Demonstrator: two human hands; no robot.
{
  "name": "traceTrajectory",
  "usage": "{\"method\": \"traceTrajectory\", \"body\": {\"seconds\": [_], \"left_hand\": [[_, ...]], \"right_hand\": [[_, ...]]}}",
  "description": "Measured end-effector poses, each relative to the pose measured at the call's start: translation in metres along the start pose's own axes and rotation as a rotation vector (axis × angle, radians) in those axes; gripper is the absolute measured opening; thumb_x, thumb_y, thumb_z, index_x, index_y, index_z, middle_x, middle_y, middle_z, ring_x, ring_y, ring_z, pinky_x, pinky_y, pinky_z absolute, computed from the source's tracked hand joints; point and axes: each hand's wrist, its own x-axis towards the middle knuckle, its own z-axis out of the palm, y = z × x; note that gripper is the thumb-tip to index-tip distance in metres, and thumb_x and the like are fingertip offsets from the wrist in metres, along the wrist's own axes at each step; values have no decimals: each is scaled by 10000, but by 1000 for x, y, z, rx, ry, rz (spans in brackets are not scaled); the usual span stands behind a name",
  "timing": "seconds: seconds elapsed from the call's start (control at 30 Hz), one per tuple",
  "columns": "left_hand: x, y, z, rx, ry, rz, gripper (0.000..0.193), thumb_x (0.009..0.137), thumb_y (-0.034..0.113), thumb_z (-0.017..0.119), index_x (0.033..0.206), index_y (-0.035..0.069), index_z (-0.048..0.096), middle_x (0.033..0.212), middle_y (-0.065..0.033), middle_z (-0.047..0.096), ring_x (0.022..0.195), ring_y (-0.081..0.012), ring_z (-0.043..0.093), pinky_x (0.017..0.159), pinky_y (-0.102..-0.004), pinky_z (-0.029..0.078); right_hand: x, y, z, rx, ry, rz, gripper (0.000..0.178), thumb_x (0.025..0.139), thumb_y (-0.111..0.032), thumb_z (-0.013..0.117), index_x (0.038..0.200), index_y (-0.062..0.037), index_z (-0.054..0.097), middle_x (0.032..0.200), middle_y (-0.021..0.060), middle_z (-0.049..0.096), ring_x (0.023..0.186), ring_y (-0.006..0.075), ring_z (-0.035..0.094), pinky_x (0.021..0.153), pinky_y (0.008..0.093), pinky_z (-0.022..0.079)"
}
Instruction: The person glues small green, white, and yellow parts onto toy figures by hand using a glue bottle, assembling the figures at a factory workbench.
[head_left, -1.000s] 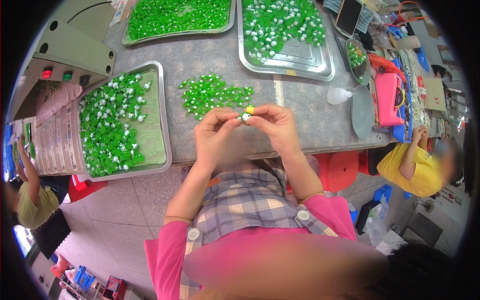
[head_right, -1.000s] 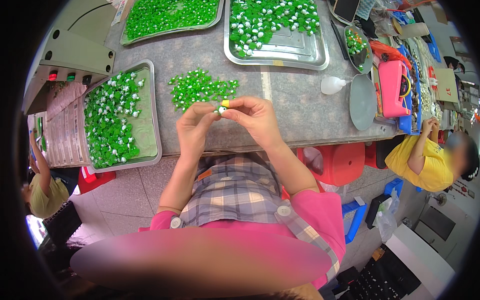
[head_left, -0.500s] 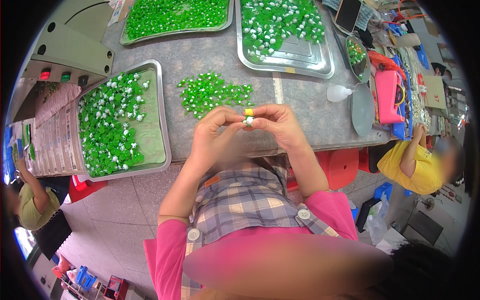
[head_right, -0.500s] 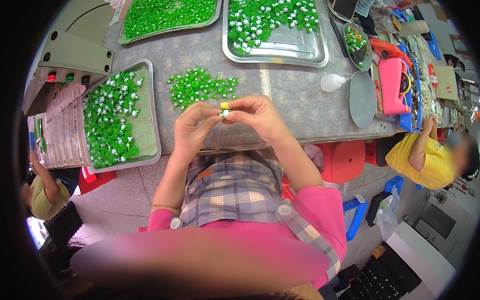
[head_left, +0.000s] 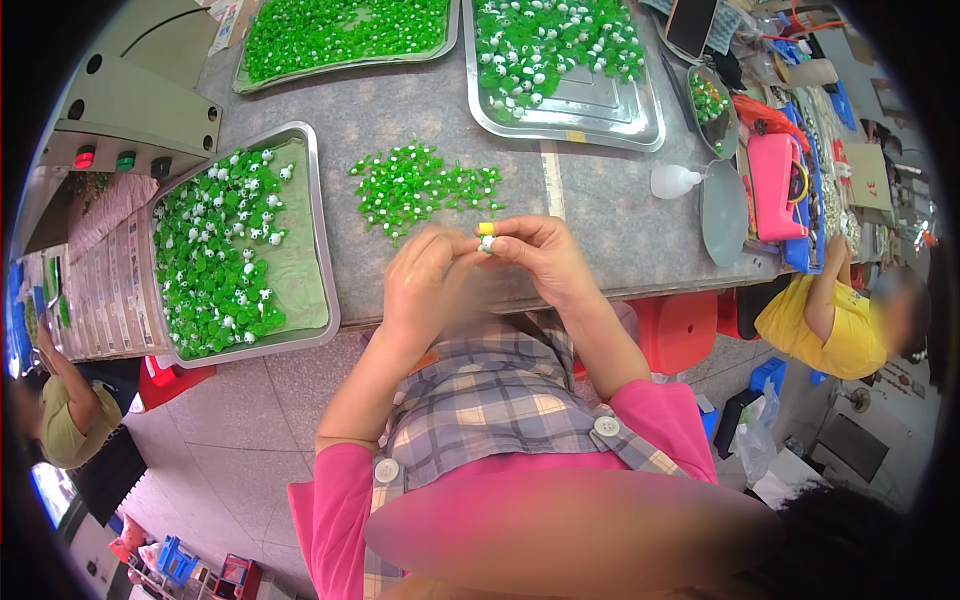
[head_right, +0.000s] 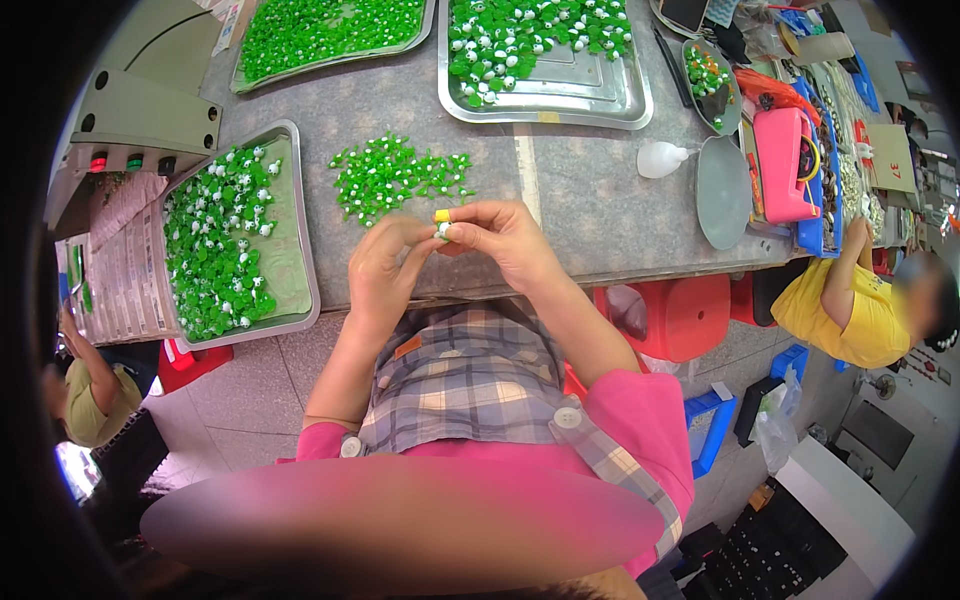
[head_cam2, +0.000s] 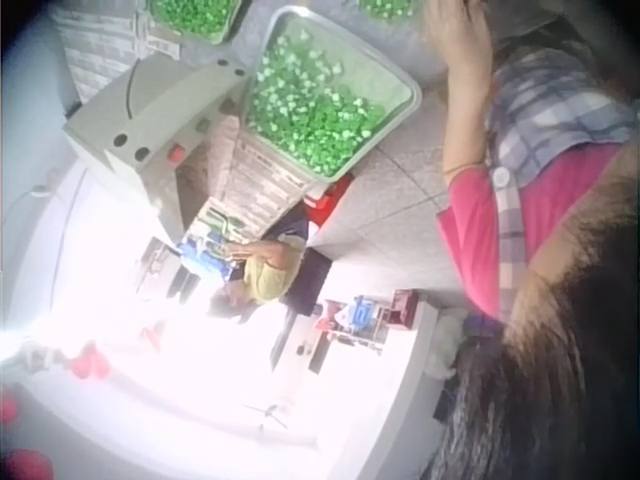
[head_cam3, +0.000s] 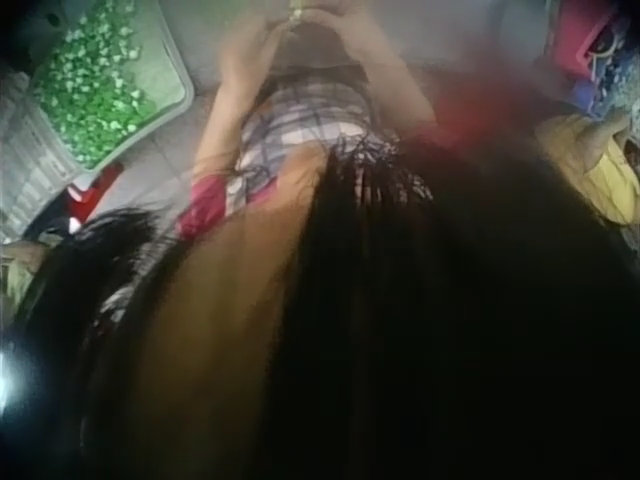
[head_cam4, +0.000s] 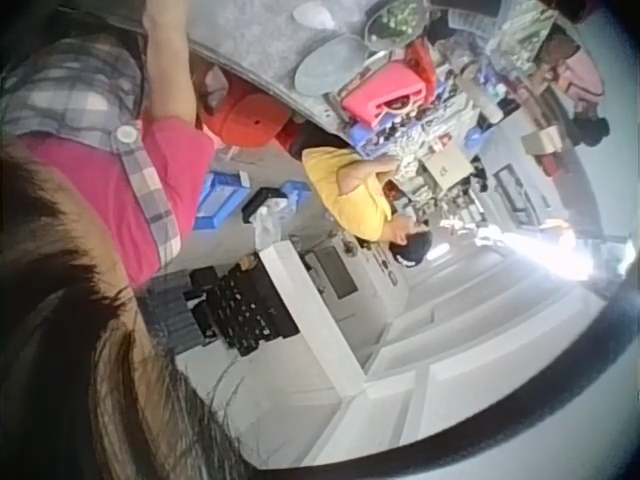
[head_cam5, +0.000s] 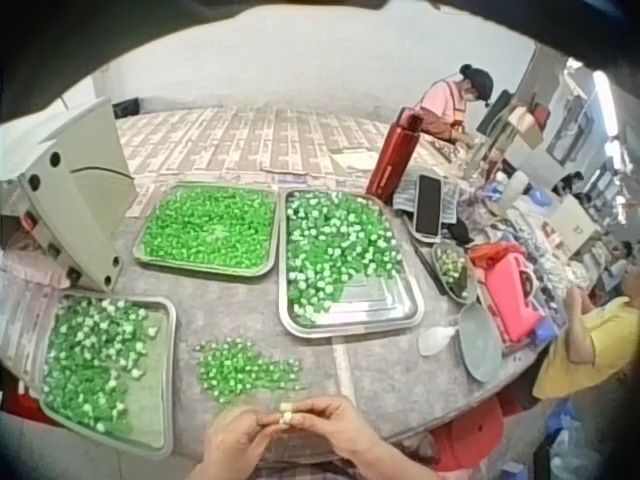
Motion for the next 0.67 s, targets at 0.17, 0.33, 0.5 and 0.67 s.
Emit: {"method": "traceTrajectory", "body": {"seconds": [0.17, 0.33, 0.5, 0.67], "left_hand": [[-8, -5, -3, 5, -15, -21, 123, 607, 32, 640, 700, 32, 560, 696, -67, 554, 648, -206, 544, 567, -288, 434], [-1, -26, -34, 28, 140, -149, 110, 648, 10, 622, 739, 23, 562, 715, -42, 547, 658, -134, 515, 600, -243, 414], [16, -36, -84, 291, 526, -226, 197, 677, 12, 608, 865, 19, 551, 788, -36, 526, 689, -104, 476, 648, -218, 394], [10, -33, -64, 55, 403, -248, 228, 716, 19, 583, 940, 24, 537, 826, -29, 522, 763, -97, 486, 706, -217, 395]], "right_hand": [[-2, 3, 4, -29, 37, 43, 190, 751, -75, 561, 909, 30, 562, 806, 86, 590, 701, 138, 574, 654, 235, 469], [10, -6, -10, -684, 257, -360, 158, 708, -99, 605, 848, -33, 576, 766, 37, 587, 663, 104, 557, 576, 215, 445], [22, -15, -30, -1281, 322, -456, 150, 629, -137, 638, 739, -68, 564, 722, 47, 513, 712, 209, 490, 636, 307, 393], [30, -4, -29, -1444, 238, -548, 137, 634, -140, 629, 737, -82, 560, 720, 41, 480, 745, 229, 446, 691, 344, 345]]}}
